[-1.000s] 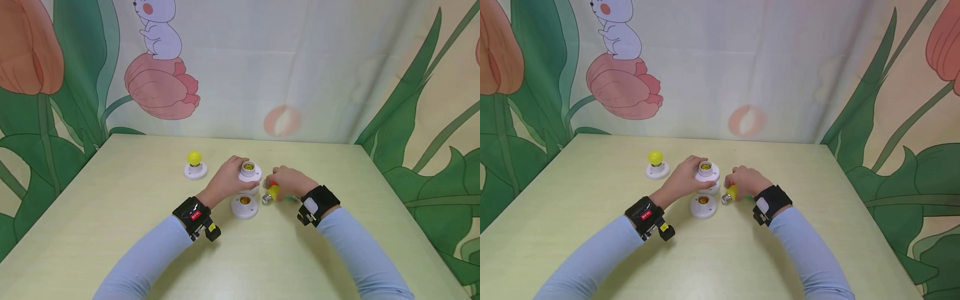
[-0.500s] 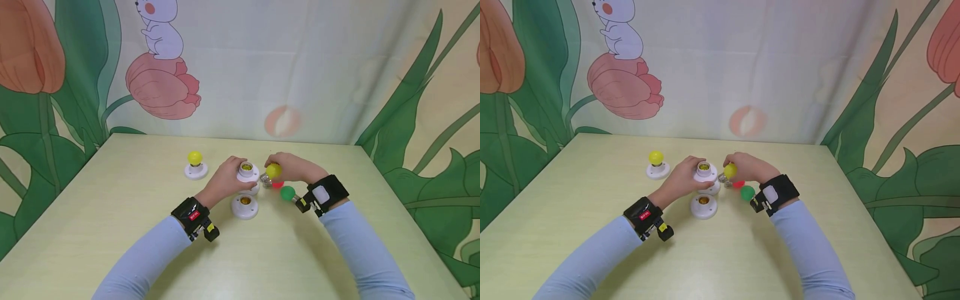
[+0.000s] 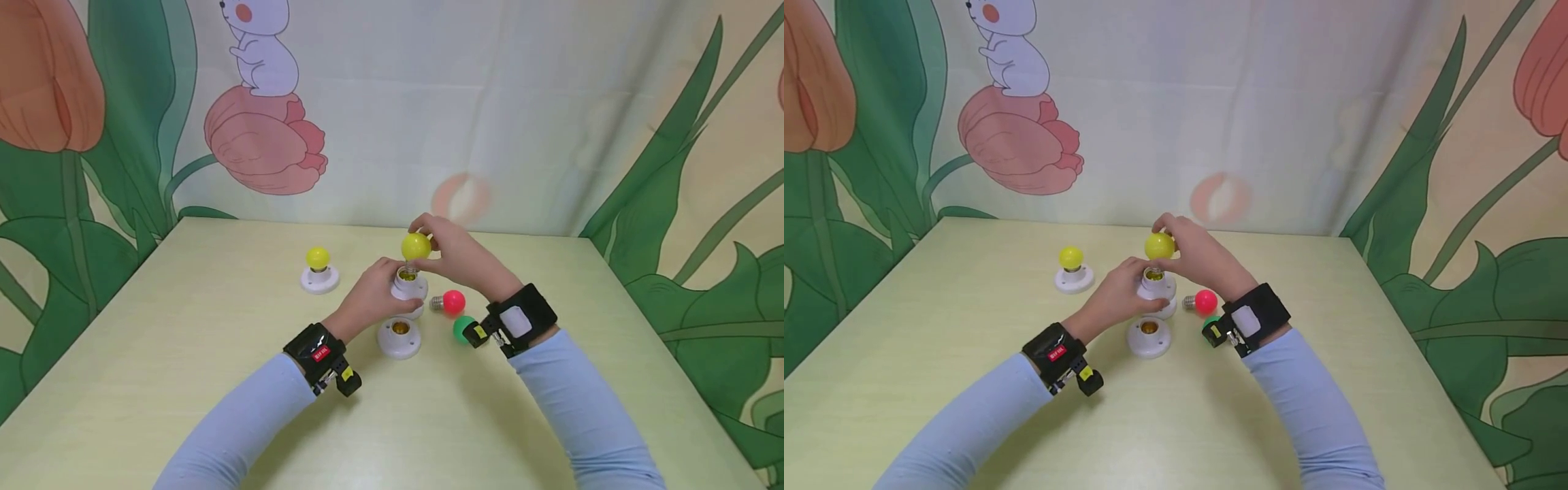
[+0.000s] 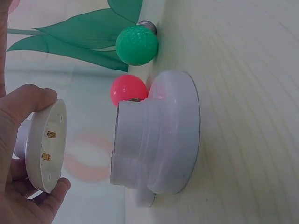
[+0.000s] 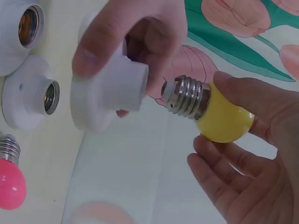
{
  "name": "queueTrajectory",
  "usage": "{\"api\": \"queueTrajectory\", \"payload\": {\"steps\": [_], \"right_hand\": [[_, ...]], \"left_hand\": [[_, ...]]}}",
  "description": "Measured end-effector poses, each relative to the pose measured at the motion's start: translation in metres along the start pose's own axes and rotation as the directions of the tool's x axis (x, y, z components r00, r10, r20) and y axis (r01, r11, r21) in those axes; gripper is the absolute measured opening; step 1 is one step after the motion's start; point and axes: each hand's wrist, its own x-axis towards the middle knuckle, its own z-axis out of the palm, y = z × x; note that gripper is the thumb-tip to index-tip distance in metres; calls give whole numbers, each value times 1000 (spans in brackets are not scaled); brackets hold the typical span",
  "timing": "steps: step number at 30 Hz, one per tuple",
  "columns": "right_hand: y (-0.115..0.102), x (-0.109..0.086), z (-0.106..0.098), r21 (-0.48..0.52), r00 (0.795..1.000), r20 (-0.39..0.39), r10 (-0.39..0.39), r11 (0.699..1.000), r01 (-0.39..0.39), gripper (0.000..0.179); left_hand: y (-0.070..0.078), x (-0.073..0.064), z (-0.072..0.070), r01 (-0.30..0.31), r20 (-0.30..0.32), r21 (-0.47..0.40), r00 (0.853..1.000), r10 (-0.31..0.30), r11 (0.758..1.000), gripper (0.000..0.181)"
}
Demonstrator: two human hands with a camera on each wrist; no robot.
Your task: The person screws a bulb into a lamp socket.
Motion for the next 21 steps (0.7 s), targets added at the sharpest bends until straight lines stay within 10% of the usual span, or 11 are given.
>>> {"api": "queueTrajectory", "payload": {"steps": [21], "right_hand": [[18,-6,24,137,987,32,-161,978,155,54]], "left_hand": [[1,-5,1,-61,-40,-48,997,59,997,61]]}}
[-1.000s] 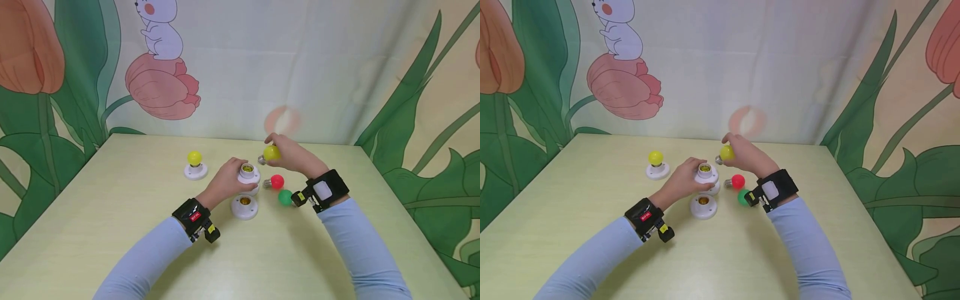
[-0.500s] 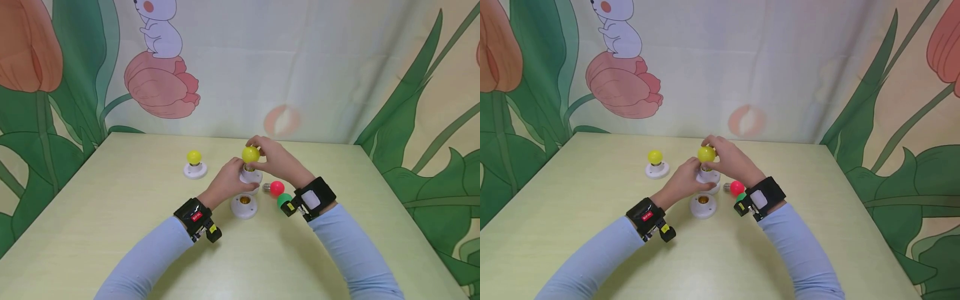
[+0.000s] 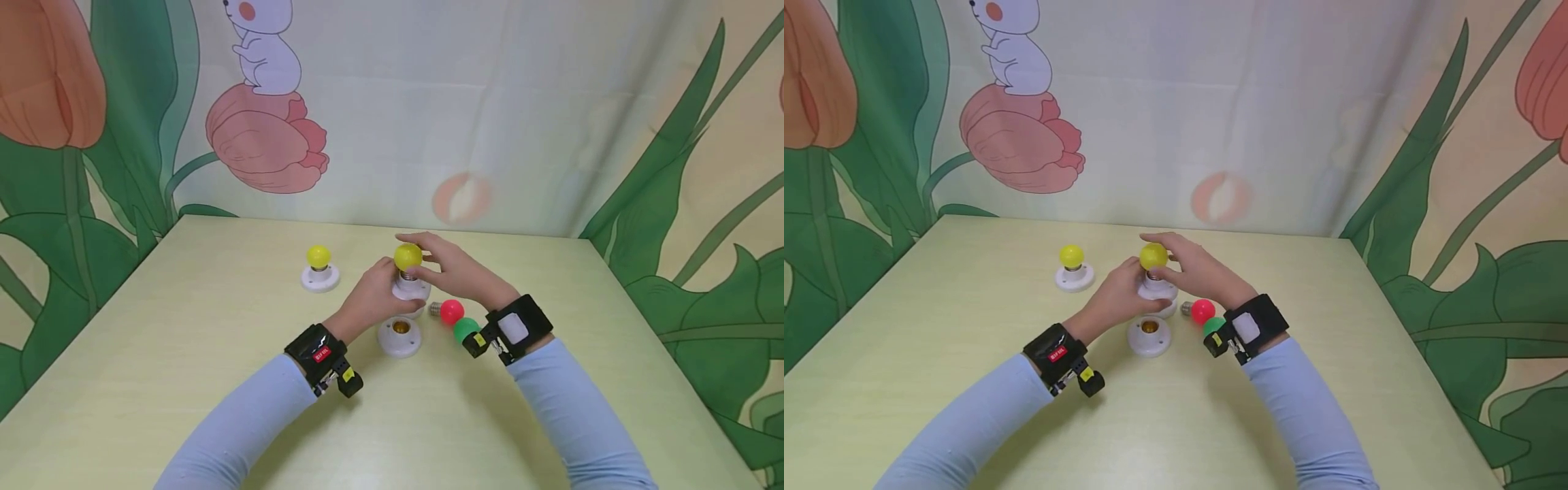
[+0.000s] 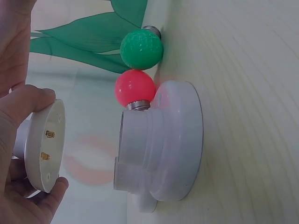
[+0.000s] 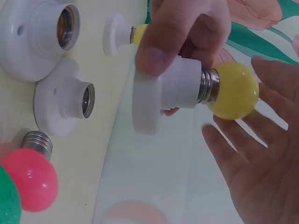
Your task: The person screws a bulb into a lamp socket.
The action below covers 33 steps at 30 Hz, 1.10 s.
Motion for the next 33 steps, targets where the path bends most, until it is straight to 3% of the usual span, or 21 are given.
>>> {"api": "queueTrajectory", "payload": {"steps": [4,22,33], "right_hand": [[2,-1,-3,37,999,26,-38,999,37,48],[3,-4,-10,53,998,-16,-67,996,68,41],[4,-5,-12,-48,999,-24,-39,998,37,40]], "left_hand": [[0,0,0,-14,6,-10,1000,14,1000,62],[1,2,1,14,11,20,1000,-14,1000,63],[0,3,4,10,25,44,1000,-12,999,63]]}}
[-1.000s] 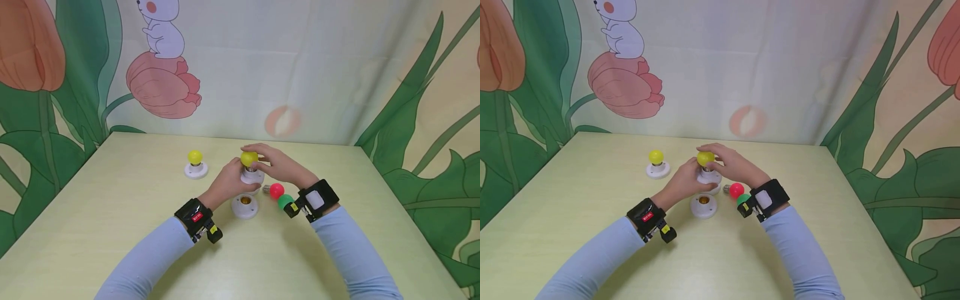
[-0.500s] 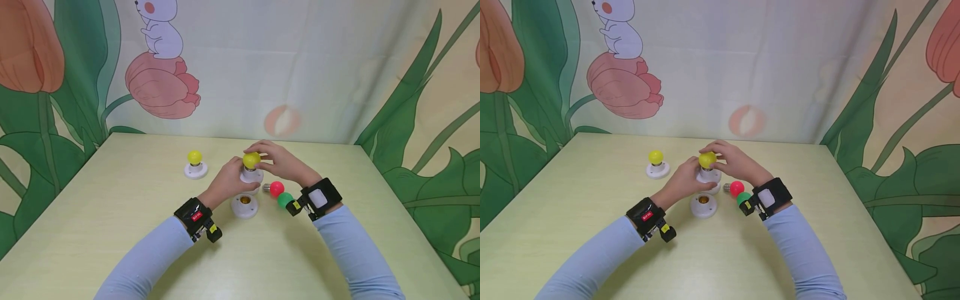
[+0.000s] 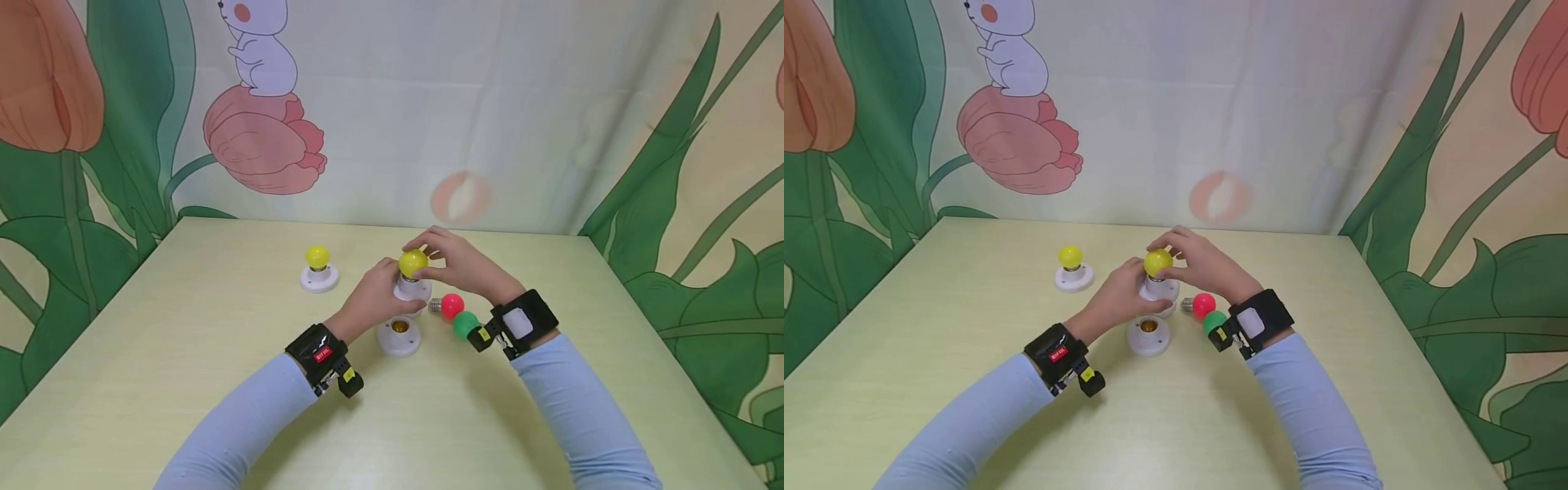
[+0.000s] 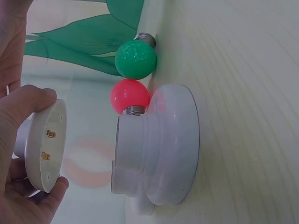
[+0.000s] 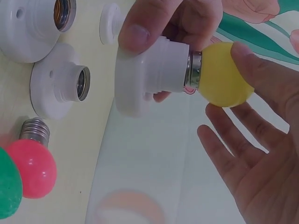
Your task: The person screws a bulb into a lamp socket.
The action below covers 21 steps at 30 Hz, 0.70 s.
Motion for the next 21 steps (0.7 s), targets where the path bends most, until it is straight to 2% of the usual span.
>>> {"api": "queueTrajectory", "payload": {"steps": [10,13,21], "right_hand": [[3,-1,2,111,996,83,-19,994,10,46],[2,-1,2,121,997,79,-17,993,7,45],[2,1,5,63,1000,26,7,998,-9,41]], "left_hand": [[0,0,-1,-15,-11,-3,1000,15,1000,62],[0,1,-1,-14,-12,-7,1000,13,1000,62],[0,-1,-1,0,-2,-8,1000,0,1000,63]]}}
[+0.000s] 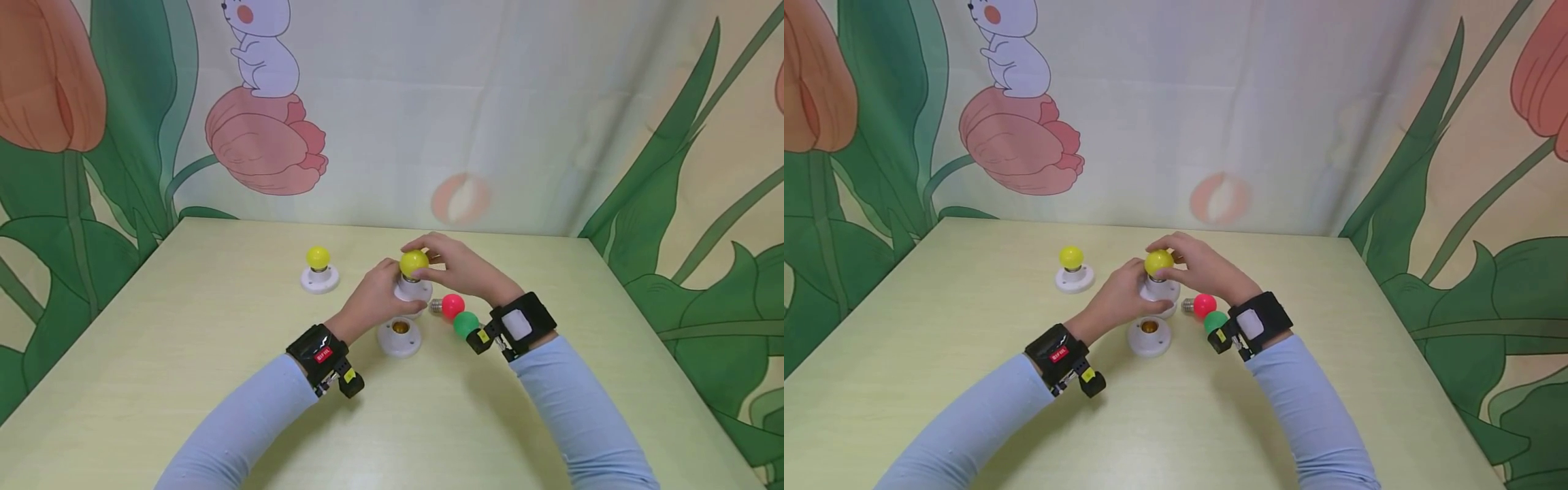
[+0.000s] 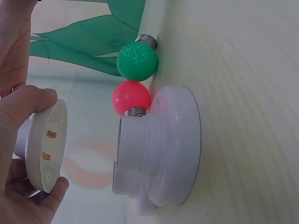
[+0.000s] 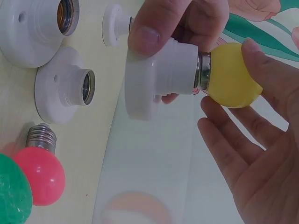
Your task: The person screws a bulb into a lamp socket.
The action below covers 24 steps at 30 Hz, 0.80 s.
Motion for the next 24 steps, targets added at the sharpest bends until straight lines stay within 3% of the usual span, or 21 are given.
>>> {"api": "queueTrajectory", "payload": {"steps": [10,15,19,24], "right_hand": [[1,1,3,-35,997,-5,72,997,-72,41],[2,1,2,-21,999,33,21,1000,-20,56],[2,1,0,30,996,79,-27,999,25,55],[-3,0,-1,58,995,98,3,998,-8,48]], "left_hand": [[3,-4,0,4,12,-4,1000,-4,1000,63],[1,-4,0,-6,0,0,1000,6,1000,62],[1,-3,-2,-6,-2,2,1000,6,1000,63],[1,-3,-2,0,6,-4,1000,0,1000,64]]}}
